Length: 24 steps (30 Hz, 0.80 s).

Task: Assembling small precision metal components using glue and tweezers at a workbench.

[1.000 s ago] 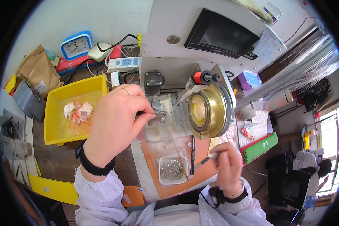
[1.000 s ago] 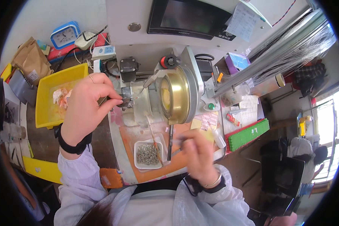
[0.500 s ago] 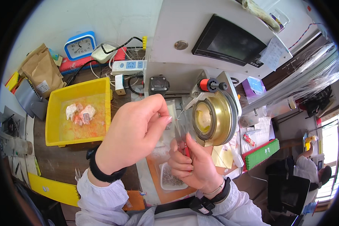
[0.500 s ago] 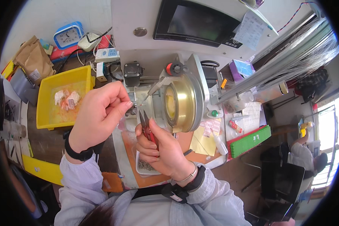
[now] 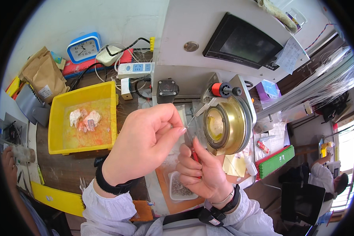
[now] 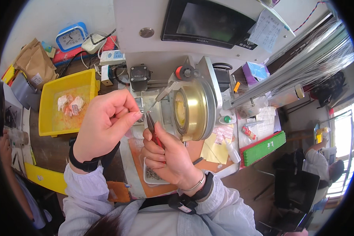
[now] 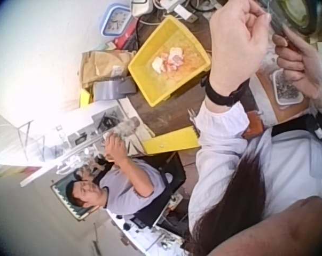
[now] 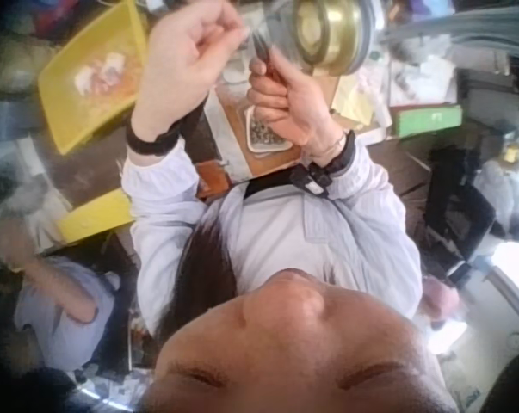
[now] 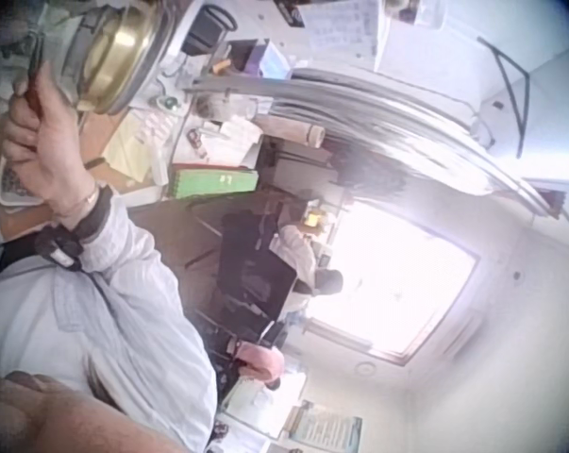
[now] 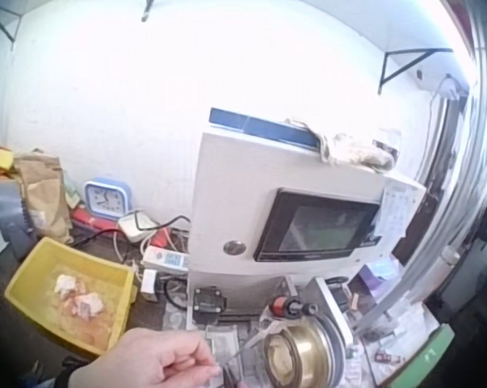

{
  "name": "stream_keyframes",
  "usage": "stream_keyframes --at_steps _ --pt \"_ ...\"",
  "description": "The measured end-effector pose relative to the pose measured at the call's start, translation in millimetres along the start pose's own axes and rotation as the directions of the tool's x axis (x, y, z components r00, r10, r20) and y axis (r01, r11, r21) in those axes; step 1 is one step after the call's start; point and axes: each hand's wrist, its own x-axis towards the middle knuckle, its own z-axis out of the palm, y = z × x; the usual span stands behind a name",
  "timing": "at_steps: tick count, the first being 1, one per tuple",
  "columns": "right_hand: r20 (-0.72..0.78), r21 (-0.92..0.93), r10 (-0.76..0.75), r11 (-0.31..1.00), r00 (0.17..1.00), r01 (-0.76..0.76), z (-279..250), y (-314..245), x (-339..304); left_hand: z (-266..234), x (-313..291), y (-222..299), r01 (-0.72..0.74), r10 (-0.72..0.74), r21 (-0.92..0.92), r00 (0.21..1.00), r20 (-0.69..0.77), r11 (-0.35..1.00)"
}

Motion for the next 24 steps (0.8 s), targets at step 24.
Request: stream_keyframes --at_steps 24 --pt "0.136 -0.96 -0.457 0.156 0.879 0.23 -47 -6 -93 -10 -28 41 -0.09 0.088 -0.069 0.995 -0.039 0.994"
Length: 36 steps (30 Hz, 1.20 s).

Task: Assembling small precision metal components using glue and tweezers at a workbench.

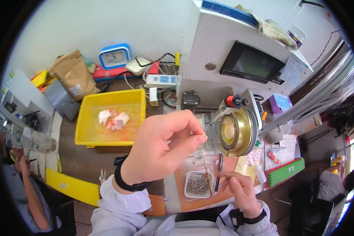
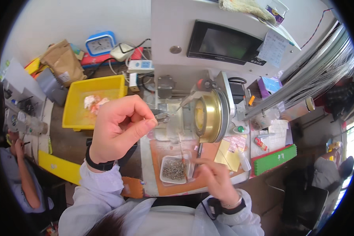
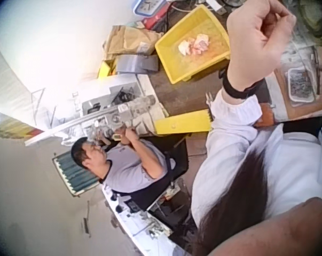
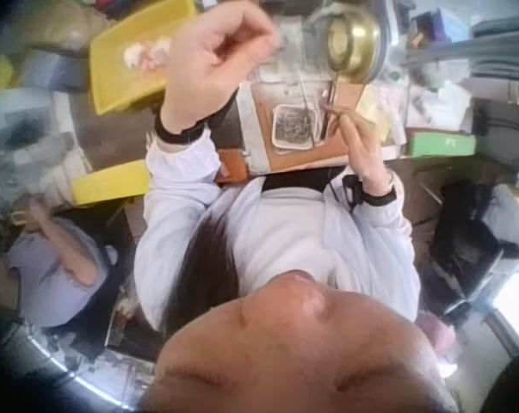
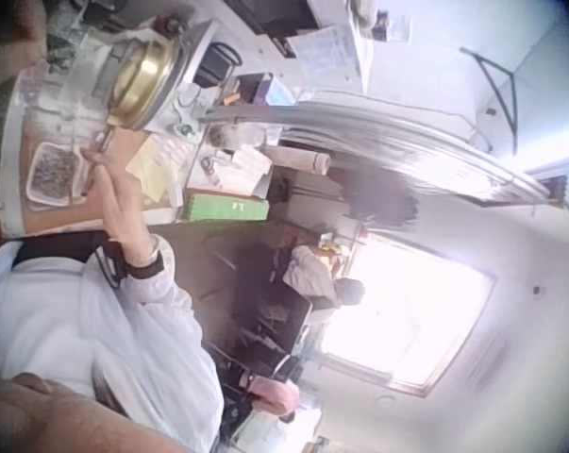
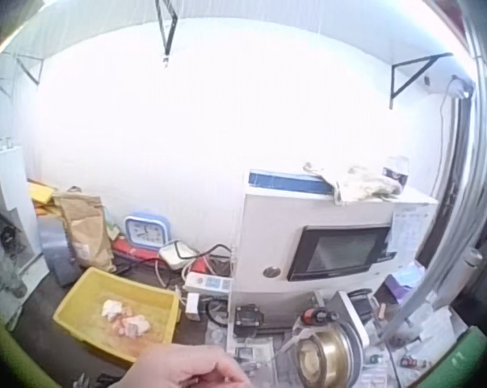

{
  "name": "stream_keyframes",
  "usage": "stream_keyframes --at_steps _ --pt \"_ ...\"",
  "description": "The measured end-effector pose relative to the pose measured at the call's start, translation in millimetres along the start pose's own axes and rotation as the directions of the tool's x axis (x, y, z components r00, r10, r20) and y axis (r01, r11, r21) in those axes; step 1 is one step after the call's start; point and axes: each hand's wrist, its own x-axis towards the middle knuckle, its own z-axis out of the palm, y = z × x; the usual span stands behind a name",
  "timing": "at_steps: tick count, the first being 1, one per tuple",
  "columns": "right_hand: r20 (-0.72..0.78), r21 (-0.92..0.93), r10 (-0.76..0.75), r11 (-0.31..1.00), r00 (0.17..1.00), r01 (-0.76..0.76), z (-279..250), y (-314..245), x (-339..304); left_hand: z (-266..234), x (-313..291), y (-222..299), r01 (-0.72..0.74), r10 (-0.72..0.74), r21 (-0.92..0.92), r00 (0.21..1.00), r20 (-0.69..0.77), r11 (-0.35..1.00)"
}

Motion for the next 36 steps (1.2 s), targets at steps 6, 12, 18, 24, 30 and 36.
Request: stream_keyframes --at_steps 6,12,18,24,30,36 --pt "-0.476 -0.459 -0.158 0.884 0.865 -0.091 -52 59 -20 -26 -31 -9 -0.16 0.378 0.437 0.796 -0.473 0.885" --pt "-0.331 -0.818 -0.413 0.574 0.848 -0.04 -75 68 -17 -140 -69 -70 0.139 0.384 0.964 0.897 -0.219 0.225" --pt "-0.256 -0.585 -0.497 0.762 0.829 0.276 -37 13 -3 -169 -79 -71 0.338 0.048 0.552 0.821 -0.569 0.762" --pt "0.202 0.356 -0.059 0.934 0.978 -0.017 10 -25 15 -55 -57 -12 0.168 0.175 0.698 0.903 -0.392 0.696" --pt "0.148 0.658 0.093 0.734 0.985 -0.168 68 -29 70 20 -60 -48 0.479 -0.482 -0.062 0.874 -0.059 0.876" --pt "-0.235 0.677 0.166 0.735 0.958 0.039 83 -21 107 36 -45 -96 0.527 -0.616 -0.49 0.788 -0.026 0.695"
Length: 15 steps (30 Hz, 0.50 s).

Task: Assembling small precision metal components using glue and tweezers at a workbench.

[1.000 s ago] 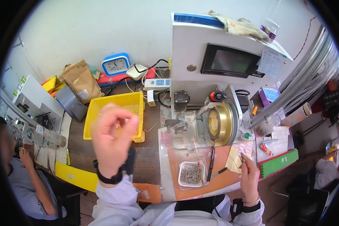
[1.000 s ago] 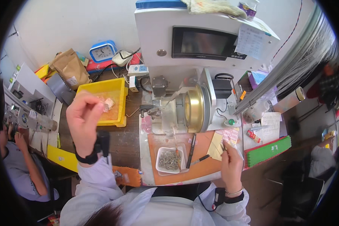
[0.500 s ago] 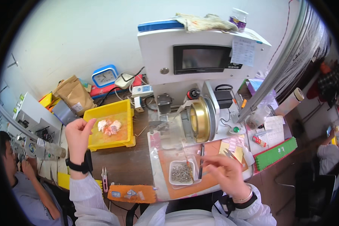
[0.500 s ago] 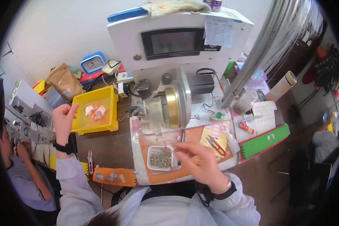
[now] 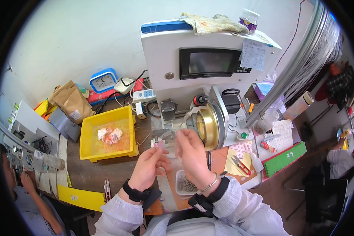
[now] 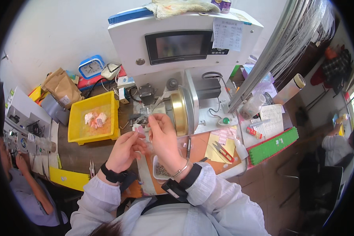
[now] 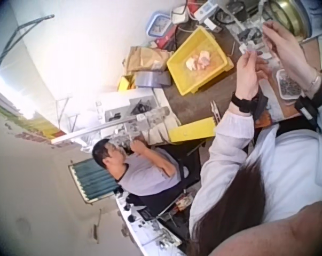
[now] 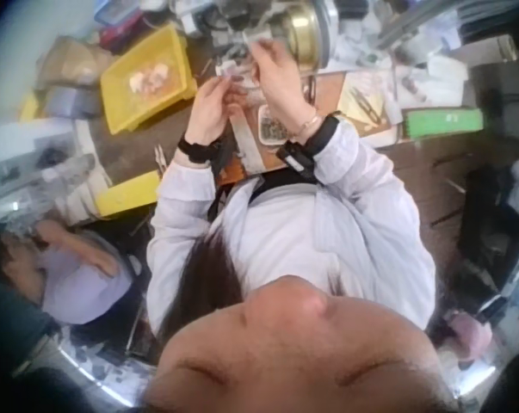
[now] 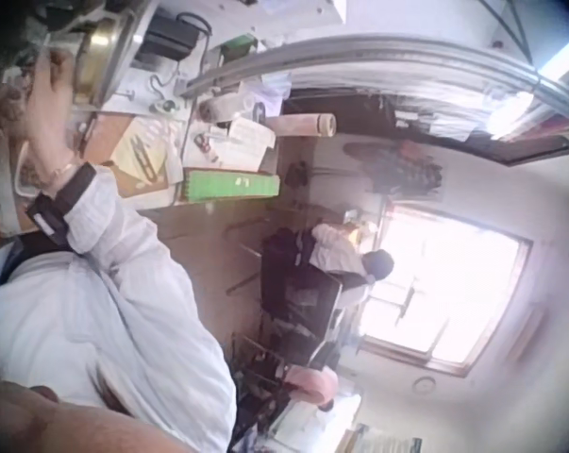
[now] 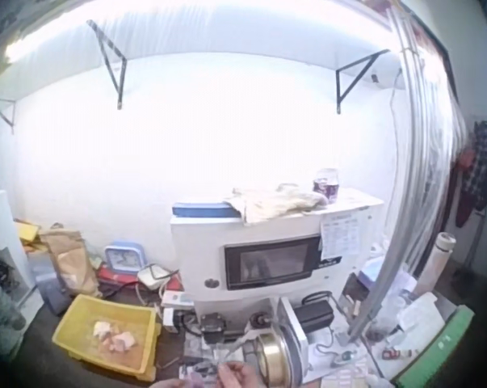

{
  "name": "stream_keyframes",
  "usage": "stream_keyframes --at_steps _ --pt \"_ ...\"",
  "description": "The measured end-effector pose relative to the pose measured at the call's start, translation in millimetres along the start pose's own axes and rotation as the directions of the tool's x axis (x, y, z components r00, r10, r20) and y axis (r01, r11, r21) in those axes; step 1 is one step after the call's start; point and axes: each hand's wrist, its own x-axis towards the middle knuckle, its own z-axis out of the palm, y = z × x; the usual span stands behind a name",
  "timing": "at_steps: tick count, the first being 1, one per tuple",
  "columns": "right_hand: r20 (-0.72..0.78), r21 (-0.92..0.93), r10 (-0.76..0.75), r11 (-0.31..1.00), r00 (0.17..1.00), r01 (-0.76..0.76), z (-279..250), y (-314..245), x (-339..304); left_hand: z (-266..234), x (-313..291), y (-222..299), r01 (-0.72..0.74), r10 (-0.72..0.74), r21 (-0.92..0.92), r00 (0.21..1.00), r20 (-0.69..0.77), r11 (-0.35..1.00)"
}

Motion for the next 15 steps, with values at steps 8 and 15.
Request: stream_keyframes --at_steps 8,15 --pt "0.009 -0.333 -0.391 0.867 0.92 0.371 0 17 13 14 29 1 0.126 -0.106 -0.405 0.992 0.07 0.906" --pt "0.051 -0.522 -0.505 0.722 0.862 0.454 1 14 10 -3 24 4 -0.253 0.249 -0.012 0.958 -0.14 0.967"
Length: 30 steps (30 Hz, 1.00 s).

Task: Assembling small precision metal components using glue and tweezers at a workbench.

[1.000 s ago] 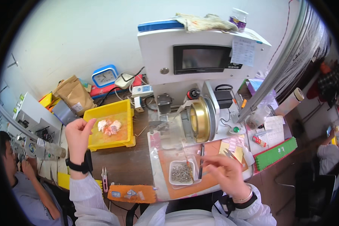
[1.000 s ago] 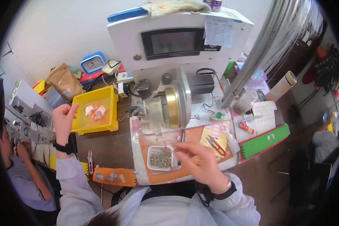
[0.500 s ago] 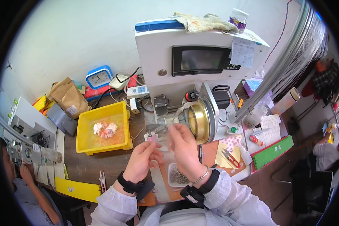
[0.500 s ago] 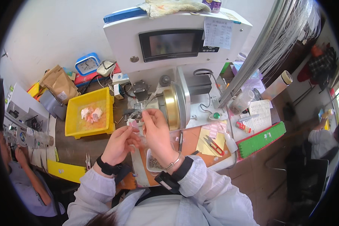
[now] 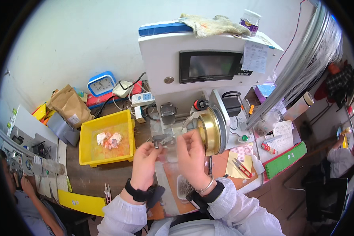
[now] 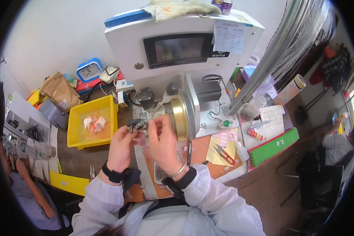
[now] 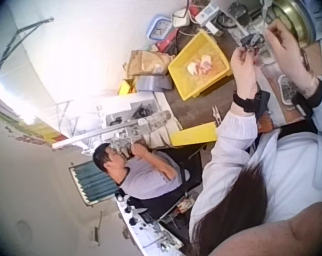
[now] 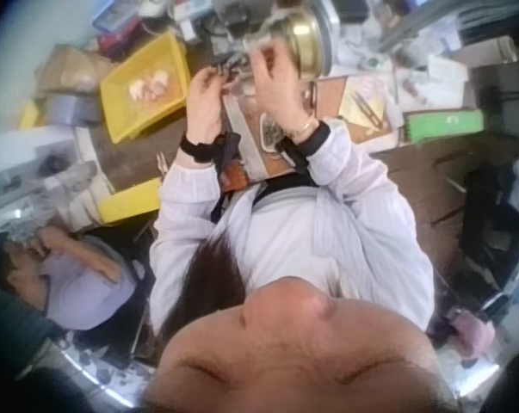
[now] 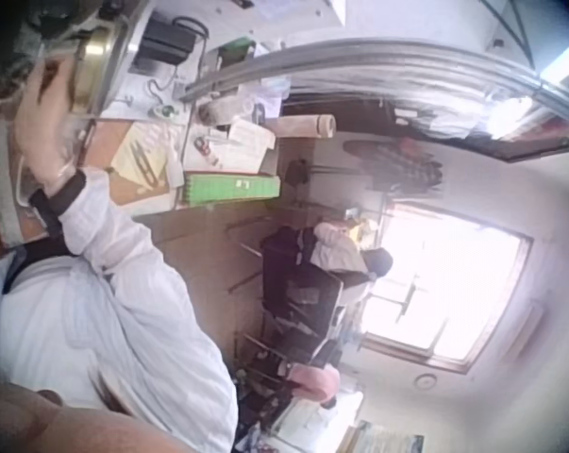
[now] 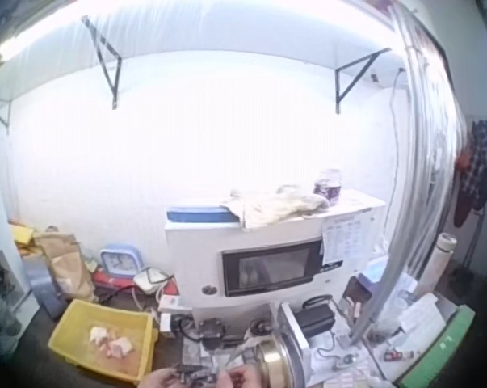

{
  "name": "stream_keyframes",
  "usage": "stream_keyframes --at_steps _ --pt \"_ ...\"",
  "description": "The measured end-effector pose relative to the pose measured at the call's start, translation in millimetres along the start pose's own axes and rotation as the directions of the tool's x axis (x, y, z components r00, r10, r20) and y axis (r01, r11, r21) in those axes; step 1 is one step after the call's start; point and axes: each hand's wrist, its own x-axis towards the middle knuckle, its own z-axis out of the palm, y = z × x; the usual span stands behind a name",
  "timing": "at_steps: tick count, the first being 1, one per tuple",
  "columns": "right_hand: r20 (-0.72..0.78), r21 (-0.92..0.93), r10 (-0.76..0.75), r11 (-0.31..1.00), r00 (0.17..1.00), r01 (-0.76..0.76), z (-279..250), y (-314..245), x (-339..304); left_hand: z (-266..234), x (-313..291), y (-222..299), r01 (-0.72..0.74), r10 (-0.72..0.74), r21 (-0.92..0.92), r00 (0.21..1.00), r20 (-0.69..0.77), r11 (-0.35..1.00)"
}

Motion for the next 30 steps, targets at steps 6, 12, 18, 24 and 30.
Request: stream_keyframes --at_steps 6,12,18,24,30 --pt "0.194 0.557 0.363 0.724 0.911 -0.407 -7 -2 5 26 22 76 -0.542 0.559 0.44 0.823 0.103 0.716" --pt "0.195 0.566 0.394 0.703 0.898 -0.431 -2 -6 3 79 53 118 -0.581 0.374 0.38 0.785 0.493 0.719" --pt "0.122 0.514 0.345 0.78 0.93 -0.357 -2 -3 1 103 62 109 -0.592 0.184 0.452 0.719 0.671 0.667" --pt "0.343 0.618 0.211 0.684 0.916 -0.389 -24 -30 -25 58 36 123 -0.479 0.075 0.497 0.771 0.633 0.724" --pt "0.422 0.616 0.188 0.658 0.887 -0.433 -35 -26 -25 85 55 120 -0.656 0.306 0.479 0.723 0.619 0.583"
